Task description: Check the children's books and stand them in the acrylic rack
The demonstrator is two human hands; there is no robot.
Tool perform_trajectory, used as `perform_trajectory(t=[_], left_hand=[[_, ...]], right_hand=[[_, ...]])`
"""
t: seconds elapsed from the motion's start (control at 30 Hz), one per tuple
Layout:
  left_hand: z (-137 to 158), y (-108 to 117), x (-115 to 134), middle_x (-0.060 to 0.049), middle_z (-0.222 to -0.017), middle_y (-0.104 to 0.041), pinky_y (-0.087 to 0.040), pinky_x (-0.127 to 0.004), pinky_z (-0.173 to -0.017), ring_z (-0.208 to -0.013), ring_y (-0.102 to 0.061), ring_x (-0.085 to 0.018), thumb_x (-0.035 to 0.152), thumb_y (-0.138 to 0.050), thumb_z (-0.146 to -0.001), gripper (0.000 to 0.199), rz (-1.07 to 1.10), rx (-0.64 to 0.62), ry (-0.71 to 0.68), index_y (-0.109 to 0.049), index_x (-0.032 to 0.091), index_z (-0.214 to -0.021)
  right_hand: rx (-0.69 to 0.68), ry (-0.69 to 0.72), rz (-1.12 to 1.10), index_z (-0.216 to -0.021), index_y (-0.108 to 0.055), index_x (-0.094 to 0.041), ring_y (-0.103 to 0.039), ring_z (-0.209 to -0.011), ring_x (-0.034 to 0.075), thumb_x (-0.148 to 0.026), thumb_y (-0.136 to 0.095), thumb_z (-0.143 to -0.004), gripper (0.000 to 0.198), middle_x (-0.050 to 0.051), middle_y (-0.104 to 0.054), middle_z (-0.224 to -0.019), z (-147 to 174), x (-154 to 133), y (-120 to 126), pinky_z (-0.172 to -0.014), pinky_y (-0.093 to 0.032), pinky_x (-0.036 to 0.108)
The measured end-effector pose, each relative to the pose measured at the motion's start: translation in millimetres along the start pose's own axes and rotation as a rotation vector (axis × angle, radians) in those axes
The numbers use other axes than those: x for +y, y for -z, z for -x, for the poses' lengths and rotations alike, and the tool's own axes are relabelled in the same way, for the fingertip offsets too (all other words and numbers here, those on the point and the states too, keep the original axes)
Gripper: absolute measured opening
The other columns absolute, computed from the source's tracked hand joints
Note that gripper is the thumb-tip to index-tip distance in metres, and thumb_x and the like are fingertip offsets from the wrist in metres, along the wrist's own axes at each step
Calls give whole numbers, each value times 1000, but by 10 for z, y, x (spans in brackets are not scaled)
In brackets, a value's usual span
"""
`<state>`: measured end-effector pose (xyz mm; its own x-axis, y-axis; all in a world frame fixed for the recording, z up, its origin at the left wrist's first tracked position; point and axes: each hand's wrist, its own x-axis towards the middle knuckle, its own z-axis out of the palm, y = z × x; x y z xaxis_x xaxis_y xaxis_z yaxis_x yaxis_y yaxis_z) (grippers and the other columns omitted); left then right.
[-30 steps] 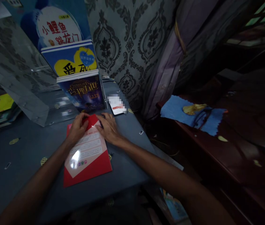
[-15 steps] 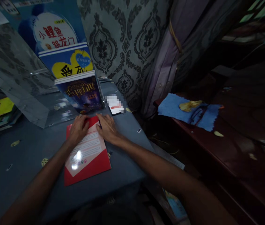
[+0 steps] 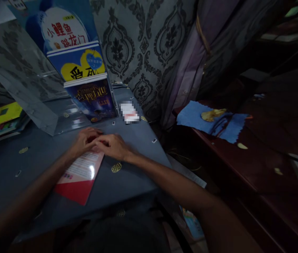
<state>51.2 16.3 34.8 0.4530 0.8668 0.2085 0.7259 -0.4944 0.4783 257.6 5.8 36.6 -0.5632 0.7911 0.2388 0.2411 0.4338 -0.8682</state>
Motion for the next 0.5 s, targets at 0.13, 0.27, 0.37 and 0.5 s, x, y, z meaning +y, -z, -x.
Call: perform_trajectory(t=[0.13, 0.27, 0.37, 0.5], left_hand=[[176, -123, 444, -15, -107, -64, -51, -49, -90, -104, -59, -34, 51, -62, -90, 35, -442, -23, 144, -67, 17, -97], [221, -218, 793, -18, -106, -64, -54, -43, -76, -102, -60, -36, 43, -58, -95, 32, -627, -114, 294, -66, 13, -102], [156, -205, 938, -19, -105, -66, -54, -39, -71, -103, -64, -36, 35, -52, -97, 29, -658, -196, 374, -67, 11, -104], [87, -122, 1027, -16, -101, -72, -52, -36, -72, -99, -70, -32, 28, -40, -100, 34, -683, -262, 440, -70, 12, -101]], right_hand=[[253, -53, 114, -104, -75, -17, -62, -67, 14, -23, -53, -95, 24, 2, -74, -79, -87, 189, 124, -66, -44, 25], [304, -68, 63, -121, -69, -15, -66, -78, 16, -18, -50, -94, 33, 6, -77, -93, -180, 417, 206, -74, -49, 27], [315, -63, 8, -121, -67, -14, -67, -83, 17, -15, -49, -92, 34, 6, -77, -94, -217, 502, 205, -77, -51, 29], [317, -24, -41, -119, -67, -15, -67, -82, 17, -15, -51, -92, 32, 6, -77, -93, -215, 518, 190, -77, -52, 30]])
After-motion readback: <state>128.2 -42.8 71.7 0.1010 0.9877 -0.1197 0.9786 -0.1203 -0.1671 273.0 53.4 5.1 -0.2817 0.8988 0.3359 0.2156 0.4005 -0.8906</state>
